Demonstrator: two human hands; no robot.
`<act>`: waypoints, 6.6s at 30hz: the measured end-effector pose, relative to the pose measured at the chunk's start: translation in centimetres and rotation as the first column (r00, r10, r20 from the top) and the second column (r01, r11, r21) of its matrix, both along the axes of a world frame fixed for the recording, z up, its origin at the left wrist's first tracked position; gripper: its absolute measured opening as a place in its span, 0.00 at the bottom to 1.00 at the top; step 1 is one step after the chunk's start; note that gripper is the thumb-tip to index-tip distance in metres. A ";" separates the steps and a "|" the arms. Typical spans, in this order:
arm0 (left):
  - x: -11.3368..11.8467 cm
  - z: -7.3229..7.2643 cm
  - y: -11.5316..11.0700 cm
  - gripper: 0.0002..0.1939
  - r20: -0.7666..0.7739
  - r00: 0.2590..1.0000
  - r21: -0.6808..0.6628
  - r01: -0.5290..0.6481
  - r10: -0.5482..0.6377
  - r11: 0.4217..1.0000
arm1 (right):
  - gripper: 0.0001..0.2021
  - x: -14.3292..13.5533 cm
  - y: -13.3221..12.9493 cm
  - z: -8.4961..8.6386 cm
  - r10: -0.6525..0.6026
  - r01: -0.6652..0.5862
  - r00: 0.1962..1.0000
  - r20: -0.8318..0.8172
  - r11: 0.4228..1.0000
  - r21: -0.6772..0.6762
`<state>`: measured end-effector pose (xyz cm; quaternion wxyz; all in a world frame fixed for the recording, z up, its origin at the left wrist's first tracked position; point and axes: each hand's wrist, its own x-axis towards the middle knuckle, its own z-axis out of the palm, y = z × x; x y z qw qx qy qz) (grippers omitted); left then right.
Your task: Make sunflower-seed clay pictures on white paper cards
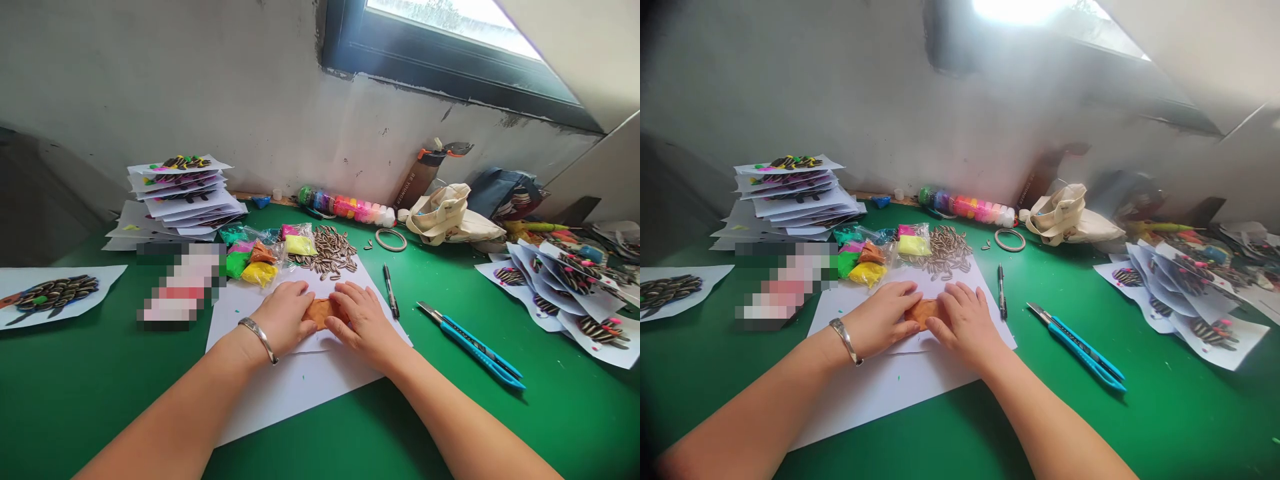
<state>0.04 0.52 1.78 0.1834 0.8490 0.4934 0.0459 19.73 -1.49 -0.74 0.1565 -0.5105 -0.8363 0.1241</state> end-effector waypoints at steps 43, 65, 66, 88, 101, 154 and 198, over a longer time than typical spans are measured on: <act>0.0 0.1 0.2 0.10 -0.005 1.000 0.022 0.029 -0.029 0.999 | 0.25 0.3 -0.5 0.1 -0.023 0.000 0.984 0.176 0.992 0.128; 0.2 0.3 0.0 0.14 -0.039 0.999 0.005 -0.005 0.005 1.000 | 0.25 0.6 -1.6 -0.5 0.000 -0.012 0.983 0.185 0.998 0.063; 0.2 0.3 0.0 0.14 -0.043 0.999 0.006 -0.004 0.004 1.000 | 0.25 0.6 -1.6 -0.5 -0.001 -0.010 0.983 0.185 0.998 0.061; 0.2 0.3 0.0 0.13 -0.049 0.999 0.001 -0.004 0.004 1.000 | 0.22 2.5 -0.6 0.2 0.130 -0.135 0.988 0.085 0.989 0.054; 0.1 0.1 0.0 0.13 -0.042 0.999 0.017 0.006 -0.005 1.000 | 0.21 3.7 0.2 0.6 0.113 -0.117 0.990 -0.079 0.992 -0.055; 0.3 0.3 0.0 0.14 -0.042 0.999 0.010 0.003 -0.002 1.000 | 0.21 4.8 0.6 0.7 0.102 -0.106 0.993 -0.059 0.993 -0.057; 0.3 0.0 0.1 0.15 -0.042 0.999 0.007 0.000 0.000 1.000 | 0.20 2.7 0.5 0.1 0.065 -0.063 0.997 -0.037 0.997 0.044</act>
